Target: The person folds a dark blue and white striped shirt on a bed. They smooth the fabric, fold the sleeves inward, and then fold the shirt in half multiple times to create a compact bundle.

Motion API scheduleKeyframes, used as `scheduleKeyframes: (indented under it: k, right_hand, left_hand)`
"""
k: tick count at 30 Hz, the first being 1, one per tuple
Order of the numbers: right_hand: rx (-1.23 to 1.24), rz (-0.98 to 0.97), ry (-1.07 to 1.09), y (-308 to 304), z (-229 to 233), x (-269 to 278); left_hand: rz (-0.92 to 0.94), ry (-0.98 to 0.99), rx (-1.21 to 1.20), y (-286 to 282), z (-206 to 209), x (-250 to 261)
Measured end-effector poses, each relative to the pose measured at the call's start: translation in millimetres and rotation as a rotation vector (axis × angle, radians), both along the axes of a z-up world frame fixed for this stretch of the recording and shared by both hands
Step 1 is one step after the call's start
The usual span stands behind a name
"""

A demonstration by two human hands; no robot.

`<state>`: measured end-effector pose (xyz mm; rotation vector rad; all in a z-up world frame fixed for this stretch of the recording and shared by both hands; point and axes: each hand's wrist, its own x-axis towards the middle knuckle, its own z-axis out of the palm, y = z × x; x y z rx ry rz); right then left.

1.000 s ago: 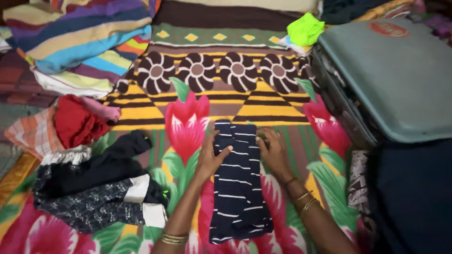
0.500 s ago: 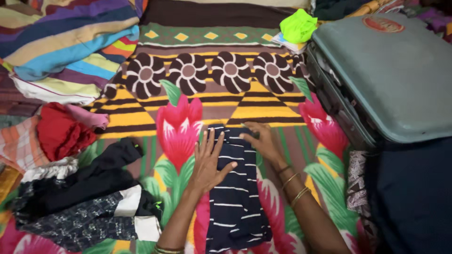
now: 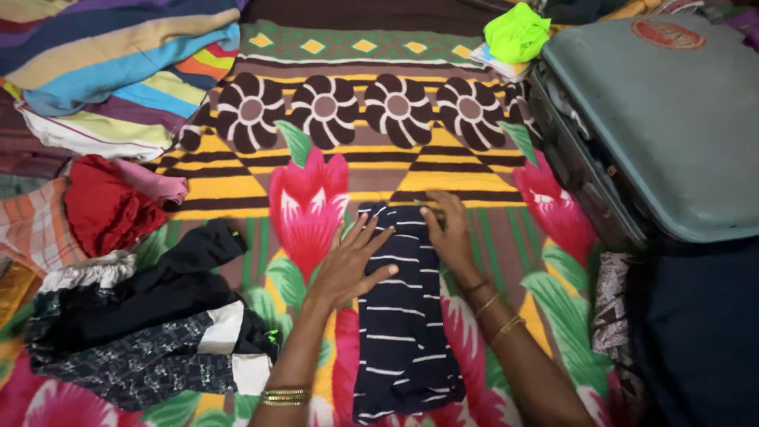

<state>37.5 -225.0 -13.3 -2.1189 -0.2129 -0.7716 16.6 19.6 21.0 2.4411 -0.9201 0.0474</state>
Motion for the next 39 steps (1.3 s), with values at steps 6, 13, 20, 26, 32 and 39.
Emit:
scheduleKeyframes:
  k: [6,13,20,26,32,39]
  right_hand:
    - [0.391,0.091,0.339,-17,-11,-2]
    - [0.072,0.02,0.229,-2,-1,-2]
    - [-0.037,0.001,0.111,6,8,-1]
    - [-0.09,0.015,0.13,6,13,-4]
    - [0.096,0.088,0.348,2,16,-2]
    - [0.524,0.134,0.747,-5,46,-17]
  left_hand:
    - [0.001,0.093,-0.243,5,-24,34]
    - [0.351,0.519,-0.764,6,-49,63]
    - [0.459,0.059,-0.677,1,-60,66]
    - [0.435,0.041,-0.525,-1,-58,65]
    - [0.297,0.091,-0.533,3,-82,75]
    - [0.212,0.694,-0.929,-17,-44,51]
